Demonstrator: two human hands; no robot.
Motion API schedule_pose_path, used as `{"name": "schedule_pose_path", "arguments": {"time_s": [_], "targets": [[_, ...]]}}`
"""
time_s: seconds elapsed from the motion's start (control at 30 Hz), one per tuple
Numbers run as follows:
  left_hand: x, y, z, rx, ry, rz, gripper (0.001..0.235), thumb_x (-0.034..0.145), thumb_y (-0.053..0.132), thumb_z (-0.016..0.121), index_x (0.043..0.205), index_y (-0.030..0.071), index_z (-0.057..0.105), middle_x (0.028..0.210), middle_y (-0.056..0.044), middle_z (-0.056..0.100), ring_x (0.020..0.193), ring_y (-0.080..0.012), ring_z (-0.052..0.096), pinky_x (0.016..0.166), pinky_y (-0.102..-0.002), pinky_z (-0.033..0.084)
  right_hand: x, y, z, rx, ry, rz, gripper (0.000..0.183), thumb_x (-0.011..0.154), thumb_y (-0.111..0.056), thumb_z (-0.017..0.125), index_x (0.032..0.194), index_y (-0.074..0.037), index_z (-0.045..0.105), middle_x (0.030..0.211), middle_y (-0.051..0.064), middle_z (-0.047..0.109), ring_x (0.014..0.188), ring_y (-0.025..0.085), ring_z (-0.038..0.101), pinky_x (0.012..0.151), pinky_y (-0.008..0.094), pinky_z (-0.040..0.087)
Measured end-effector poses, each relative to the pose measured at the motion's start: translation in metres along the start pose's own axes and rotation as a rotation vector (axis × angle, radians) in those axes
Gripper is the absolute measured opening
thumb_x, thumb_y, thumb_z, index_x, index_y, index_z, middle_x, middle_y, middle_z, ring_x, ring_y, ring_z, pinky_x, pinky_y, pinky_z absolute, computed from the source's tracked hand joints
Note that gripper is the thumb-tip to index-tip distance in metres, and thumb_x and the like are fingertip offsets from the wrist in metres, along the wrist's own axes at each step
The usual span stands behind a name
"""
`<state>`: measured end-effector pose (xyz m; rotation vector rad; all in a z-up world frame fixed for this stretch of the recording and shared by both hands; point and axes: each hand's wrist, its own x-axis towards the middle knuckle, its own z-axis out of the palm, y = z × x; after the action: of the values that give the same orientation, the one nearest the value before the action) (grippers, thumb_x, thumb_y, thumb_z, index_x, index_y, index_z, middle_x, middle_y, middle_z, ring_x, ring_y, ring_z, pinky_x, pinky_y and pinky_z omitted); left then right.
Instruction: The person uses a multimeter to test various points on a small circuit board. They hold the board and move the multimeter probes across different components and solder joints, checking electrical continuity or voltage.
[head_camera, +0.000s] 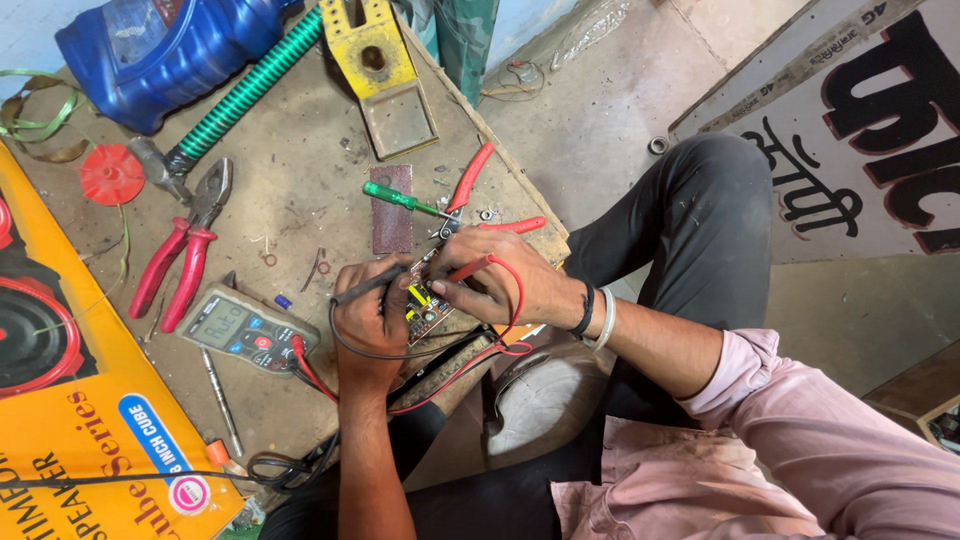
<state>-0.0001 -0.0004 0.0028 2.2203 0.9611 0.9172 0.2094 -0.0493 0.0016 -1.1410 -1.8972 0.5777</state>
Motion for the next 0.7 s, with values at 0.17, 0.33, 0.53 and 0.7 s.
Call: {"name": "schedule_pose_path", "arguments": {"time_s": [0.17, 0.33, 0.53, 0.7], "targets": [[-0.0004, -0.0009, 0.0001, 0.001, -0.005, -0.008, 0.030, 0.110, 0.024, 0.052, 0.111, -0.001, 0.068, 0.107, -0.016, 0.071, 0.100, -0.0387, 0.063, 0.091, -0.048, 0.048, -0.0008, 0.0015, 0.0012, 0.004, 0.019, -0.019, 0.015, 0.097, -0.018, 0.073, 0.103, -0.006, 0.065, 0.093, 0.010, 0.068, 0.089, 0.031, 0.067, 0.078, 0.041, 0.053], [-0.0006, -0.0013, -0.0009, -0.017, -0.005, -0.001, 0.033, 0.111, 0.027, 0.050, 0.112, -0.001, 0.068, 0.108, -0.016, 0.071, 0.101, -0.0382, 0.063, 0.092, -0.048, 0.048, -0.0025, 0.0052, 0.0029, 0.026, 0.057, -0.036, 0.014, 0.096, -0.017, 0.073, 0.102, -0.006, 0.067, 0.093, 0.010, 0.068, 0.087, 0.031, 0.068, 0.077, 0.041, 0.053], [0.0003, -0.0026, 0.0002, -0.011, -0.001, 0.010, 0.033, 0.111, 0.028, 0.051, 0.111, -0.001, 0.068, 0.109, -0.016, 0.072, 0.102, -0.0386, 0.063, 0.093, -0.048, 0.048, -0.0009, 0.0032, 0.0033, 0.000, 0.018, -0.001, 0.015, 0.095, -0.017, 0.073, 0.101, -0.004, 0.067, 0.093, 0.011, 0.068, 0.088, 0.032, 0.067, 0.076, 0.041, 0.053], [-0.0003, -0.0003, -0.0005, -0.007, 0.002, 0.002, 0.030, 0.109, 0.025, 0.053, 0.111, -0.001, 0.068, 0.108, -0.016, 0.071, 0.101, -0.0392, 0.063, 0.092, -0.049, 0.048, 0.0020, 0.0010, 0.0032, 0.017, 0.012, 0.021, 0.013, 0.096, -0.017, 0.072, 0.097, -0.005, 0.068, 0.094, 0.011, 0.069, 0.090, 0.031, 0.069, 0.080, 0.040, 0.055]]}}
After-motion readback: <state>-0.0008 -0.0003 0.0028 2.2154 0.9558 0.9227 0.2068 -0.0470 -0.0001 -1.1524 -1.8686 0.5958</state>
